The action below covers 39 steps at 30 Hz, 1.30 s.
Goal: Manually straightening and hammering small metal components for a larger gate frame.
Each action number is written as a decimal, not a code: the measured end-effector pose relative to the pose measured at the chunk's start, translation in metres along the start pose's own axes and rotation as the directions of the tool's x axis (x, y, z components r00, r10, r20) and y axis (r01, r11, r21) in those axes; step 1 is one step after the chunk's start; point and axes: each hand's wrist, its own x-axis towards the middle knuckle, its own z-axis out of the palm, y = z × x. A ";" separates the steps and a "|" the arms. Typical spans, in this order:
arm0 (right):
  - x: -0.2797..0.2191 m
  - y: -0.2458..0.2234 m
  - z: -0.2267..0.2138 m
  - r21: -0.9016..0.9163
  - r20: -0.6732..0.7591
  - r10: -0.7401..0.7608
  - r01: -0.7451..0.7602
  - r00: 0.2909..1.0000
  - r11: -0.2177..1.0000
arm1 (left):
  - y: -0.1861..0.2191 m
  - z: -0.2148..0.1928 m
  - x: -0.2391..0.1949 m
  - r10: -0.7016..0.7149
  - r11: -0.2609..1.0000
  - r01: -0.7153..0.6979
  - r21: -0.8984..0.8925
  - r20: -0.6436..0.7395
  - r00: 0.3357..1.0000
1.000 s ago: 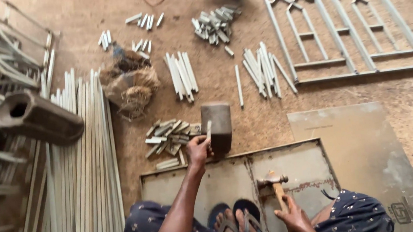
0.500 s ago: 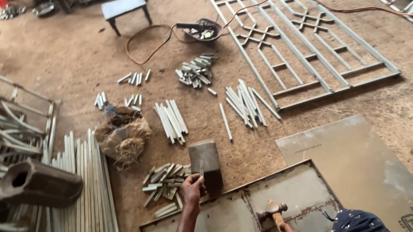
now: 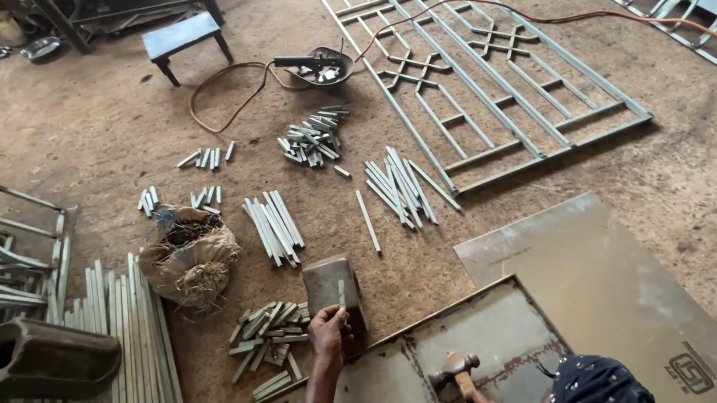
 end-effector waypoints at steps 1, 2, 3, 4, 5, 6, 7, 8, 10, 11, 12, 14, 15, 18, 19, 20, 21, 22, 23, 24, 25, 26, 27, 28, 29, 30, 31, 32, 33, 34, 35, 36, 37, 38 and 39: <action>0.038 0.007 -0.005 -0.003 0.009 0.011 -0.011 1.000 1.000 | -0.002 0.001 0.000 0.010 1.000 -0.010 -0.009 0.008 1.000; 0.035 0.000 -0.010 -0.004 0.010 0.016 -0.016 1.000 1.000 | 0.001 0.004 -0.001 0.005 1.000 -0.005 -0.010 0.008 1.000; 0.033 -0.008 -0.016 -0.029 0.064 0.046 -0.045 0.997 0.999 | 0.003 0.006 -0.003 0.006 1.000 -0.006 -0.006 0.007 1.000; 0.031 -0.016 -0.021 -0.056 0.116 0.079 -0.073 0.990 0.996 | 0.006 0.008 -0.004 0.008 1.000 -0.008 -0.002 0.005 1.000; 0.020 -0.037 -0.033 -0.063 0.121 0.082 -0.075 0.989 0.995 | 0.006 0.009 -0.004 0.003 1.000 -0.003 -0.007 0.001 1.000; 0.009 -0.059 -0.045 -0.083 0.147 0.149 -0.138 0.978 0.987 | 0.005 0.010 -0.005 0.005 1.000 -0.005 -0.006 0.001 1.000; 0.000 -0.081 -0.055 -0.105 0.171 0.214 -0.199 0.962 0.974 | 0.005 0.009 -0.005 0.008 1.000 -0.008 -0.004 0.001 1.000; -0.007 -0.091 -0.060 -0.112 0.177 0.216 -0.198 0.960 0.974 | 0.008 0.010 -0.007 0.005 1.000 -0.005 -0.009 -0.006 1.000; -0.017 -0.111 -0.069 -0.126 0.124 0.164 -0.149 0.979 0.981 | 0.016 0.011 -0.009 0.018 1.000 -0.018 -0.019 0.004 1.000; -0.026 -0.120 -0.073 -0.137 0.133 0.167 -0.148 0.977 0.979 | 0.018 0.012 -0.012 0.012 1.000 -0.012 -0.027 -0.007 1.000; -0.034 -0.130 -0.076 -0.219 0.043 0.124 -0.112 0.991 0.969 | 0.020 0.011 -0.014 0.015 0.998 -0.015 -0.056 0.001 1.000; -0.040 -0.147 -0.082 -0.311 -0.033 0.064 -0.071 0.997 0.948 | 0.026 0.008 -0.014 0.021 0.995 -0.021 -0.094 -0.004 1.000; -0.042 -0.152 -0.084 -0.341 -0.020 0.087 -0.088 0.996 0.936 | 0.026 0.005 -0.014 0.035 0.991 -0.034 -0.133 0.005 0.999; -0.031 -0.126 -0.080 -0.369 -0.013 0.072 -0.072 0.997 0.926 | 0.034 -0.002 -0.014 0.062 0.977 -0.061 -0.202 0.001 0.998; -0.027 -0.111 -0.073 -0.357 -0.017 0.038 -0.042 0.999 0.933 | 0.038 -0.007 -0.016 0.072 0.973 -0.072 -0.221 -0.009 0.997; -0.024 -0.103 -0.071 -0.362 -0.005 0.035 -0.035 0.999 0.931 | 0.038 -0.013 -0.016 0.070 0.972 -0.073 -0.225 -0.022 0.997; -0.020 -0.096 -0.070 -0.386 -0.006 0.043 -0.042 0.999 0.921 | 0.039 -0.020 -0.017 0.074 0.967 -0.079 -0.241 -0.030 0.997; -0.016 -0.089 -0.069 -0.410 -0.007 0.050 -0.049 0.999 0.911 | 0.039 -0.026 -0.017 0.078 0.963 -0.085 -0.257 -0.038 0.996; -0.016 -0.101 -0.076 -0.419 0.002 0.045 -0.040 0.999 0.907 | 0.045 -0.031 -0.020 0.078 0.960 -0.088 -0.264 -0.049 0.996; -0.016 -0.113 -0.083 -0.454 0.080 0.154 -0.101 0.985 0.885 | 0.051 -0.036 -0.023 0.059 0.962 -0.075 -0.264 -0.067 0.996; -0.020 -0.123 -0.089 -0.494 0.151 0.268 -0.162 0.951 0.854 | 0.054 -0.040 -0.028 0.034 0.963 -0.055 -0.263 -0.081 0.996; -0.027 -0.149 -0.095 -0.502 0.158 0.270 -0.159 0.950 0.850 | 0.052 -0.042 -0.023 0.029 0.962 -0.052 -0.269 -0.090 0.995; -0.038 -0.175 -0.097 -0.555 0.130 0.270 -0.156 0.954 0.817 | 0.049 -0.047 -0.021 0.008 0.956 -0.043 -0.289 -0.121 0.993; -0.048 -0.200 -0.100 -0.605 0.102 0.267 -0.153 0.958 0.781 | 0.045 -0.051 -0.019 -0.013 0.950 -0.035 -0.309 -0.150 0.989; -0.048 -0.193 -0.093 -0.612 0.117 0.264 -0.140 0.957 0.779 | 0.046 -0.053 -0.023 -0.017 0.949 -0.037 -0.313 -0.167 0.986; -0.048 -0.186 -0.086 -0.622 0.022 0.093 -0.059 0.995 0.781 | 0.048 -0.054 -0.027 -0.025 0.942 -0.037 -0.335 -0.181 0.983; -0.045 -0.180 -0.081 -0.637 -0.074 -0.092 0.024 0.993 0.770 | 0.052 -0.052 -0.027 -0.026 0.934 -0.043 -0.356 -0.188 0.982; -0.043 -0.185 -0.077 -0.639 -0.067 -0.101 0.035 0.993 0.768 | 0.054 -0.054 -0.030 -0.022 0.932 -0.051 -0.359 -0.196 0.980; -0.041 -0.190 -0.073 -0.626 -0.133 -0.197 0.072 0.971 0.777 | 0.057 -0.052 -0.031 -0.025 0.934 -0.043 -0.355 -0.187 0.982; -0.038 -0.195 -0.071 -0.613 -0.199 -0.287 0.110 0.937 0.782 | 0.060 -0.050 -0.031 -0.029 0.936 -0.035 -0.350 -0.178 0.984; -0.033 -0.214 -0.070 -0.614 -0.199 -0.286 0.108 0.937 0.782 | 0.061 -0.052 -0.030 -0.031 0.936 -0.033 -0.350 -0.176 0.984; -0.027 -0.233 -0.070 -0.563 -0.164 -0.317 0.175 0.934 0.808 | 0.062 -0.052 -0.027 -0.014 0.933 -0.049 -0.357 -0.171 0.985; -0.028 -0.247 -0.070 -0.508 -0.130 -0.339 0.230 0.932 0.830 | 0.056 -0.052 -0.030 -0.008 0.930 -0.052 -0.363 -0.163 0.987; -0.027 -0.269 -0.069 -0.510 -0.129 -0.325 0.219 0.937 0.832 | 0.056 -0.051 -0.037 -0.022 0.931 -0.037 -0.363 -0.159 0.987; -0.020 -0.296 -0.068 -0.457 -0.126 -0.387 0.293 0.913 0.840 | 0.061 -0.051 -0.040 -0.022 0.929 -0.043 -0.368 -0.171 0.985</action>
